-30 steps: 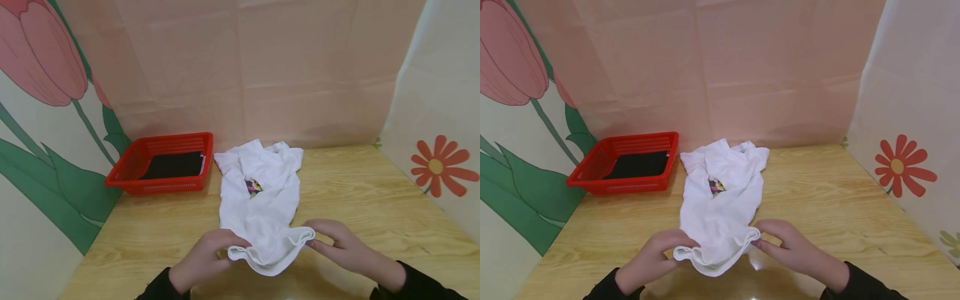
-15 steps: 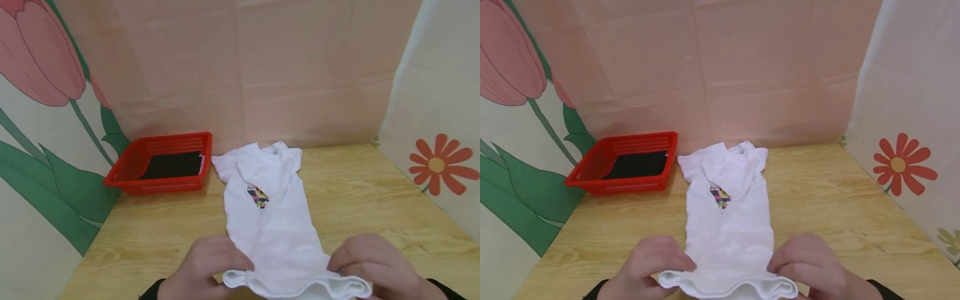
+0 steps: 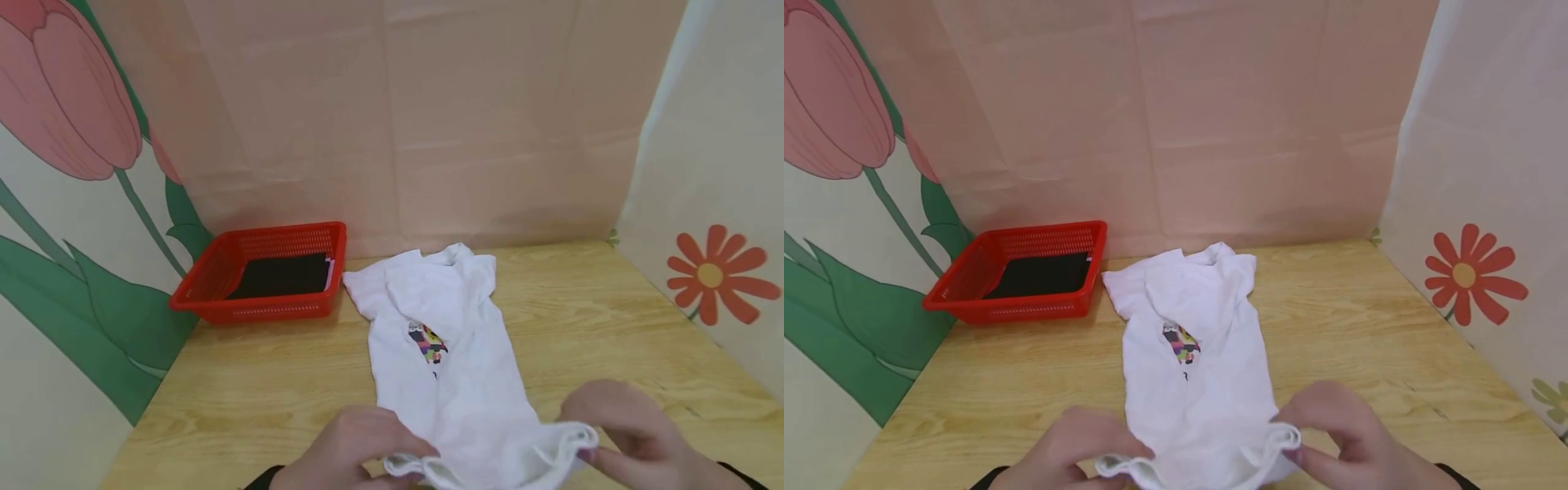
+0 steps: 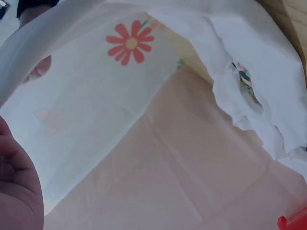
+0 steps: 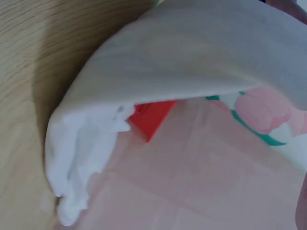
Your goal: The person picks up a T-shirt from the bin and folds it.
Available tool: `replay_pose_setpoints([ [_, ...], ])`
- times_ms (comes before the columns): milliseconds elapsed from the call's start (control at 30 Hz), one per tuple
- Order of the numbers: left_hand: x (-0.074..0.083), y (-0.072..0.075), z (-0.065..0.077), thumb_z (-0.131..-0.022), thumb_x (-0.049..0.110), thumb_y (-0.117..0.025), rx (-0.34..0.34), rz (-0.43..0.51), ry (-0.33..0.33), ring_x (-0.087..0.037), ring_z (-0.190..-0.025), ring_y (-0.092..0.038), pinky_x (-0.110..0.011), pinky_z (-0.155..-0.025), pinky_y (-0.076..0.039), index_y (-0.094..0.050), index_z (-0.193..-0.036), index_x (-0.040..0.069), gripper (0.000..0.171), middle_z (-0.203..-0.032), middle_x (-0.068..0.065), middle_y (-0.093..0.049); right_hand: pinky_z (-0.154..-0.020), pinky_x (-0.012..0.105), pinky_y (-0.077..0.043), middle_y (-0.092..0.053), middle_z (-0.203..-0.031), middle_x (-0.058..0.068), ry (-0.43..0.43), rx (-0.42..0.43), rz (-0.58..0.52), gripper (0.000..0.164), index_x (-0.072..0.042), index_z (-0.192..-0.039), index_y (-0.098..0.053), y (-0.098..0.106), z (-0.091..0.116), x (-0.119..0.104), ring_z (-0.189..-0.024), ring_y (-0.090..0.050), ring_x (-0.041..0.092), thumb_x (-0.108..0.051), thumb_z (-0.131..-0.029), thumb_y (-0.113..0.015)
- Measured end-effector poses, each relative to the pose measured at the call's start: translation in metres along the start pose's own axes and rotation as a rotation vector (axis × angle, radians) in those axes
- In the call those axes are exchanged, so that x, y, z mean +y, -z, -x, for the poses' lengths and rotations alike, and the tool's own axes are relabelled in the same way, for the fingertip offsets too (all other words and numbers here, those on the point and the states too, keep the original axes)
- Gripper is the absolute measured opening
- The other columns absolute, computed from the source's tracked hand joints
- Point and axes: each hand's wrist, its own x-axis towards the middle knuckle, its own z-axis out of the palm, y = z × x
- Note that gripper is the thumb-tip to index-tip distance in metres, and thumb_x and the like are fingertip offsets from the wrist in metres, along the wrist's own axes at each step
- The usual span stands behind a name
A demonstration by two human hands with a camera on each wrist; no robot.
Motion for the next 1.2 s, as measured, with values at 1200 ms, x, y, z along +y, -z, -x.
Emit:
replay_pose_setpoints([
  [1200,-0.174,-0.021,-0.049,-0.088,0.031,-0.074,-0.393,-0.657,0.753,-0.023,-0.110,-0.052,-0.043,-0.099,-0.043,-0.052,-0.141,0.026,0.058,-0.130,-0.004,-0.055,-0.080,0.046,-0.051,-0.063,-0.102,0.010,-0.994,-0.356,0.850,0.028,-0.002,-0.105,-0.068,0.061,0.090,0.126,-0.094,-0.061,0.030,-0.006,-0.080,-0.078],
])
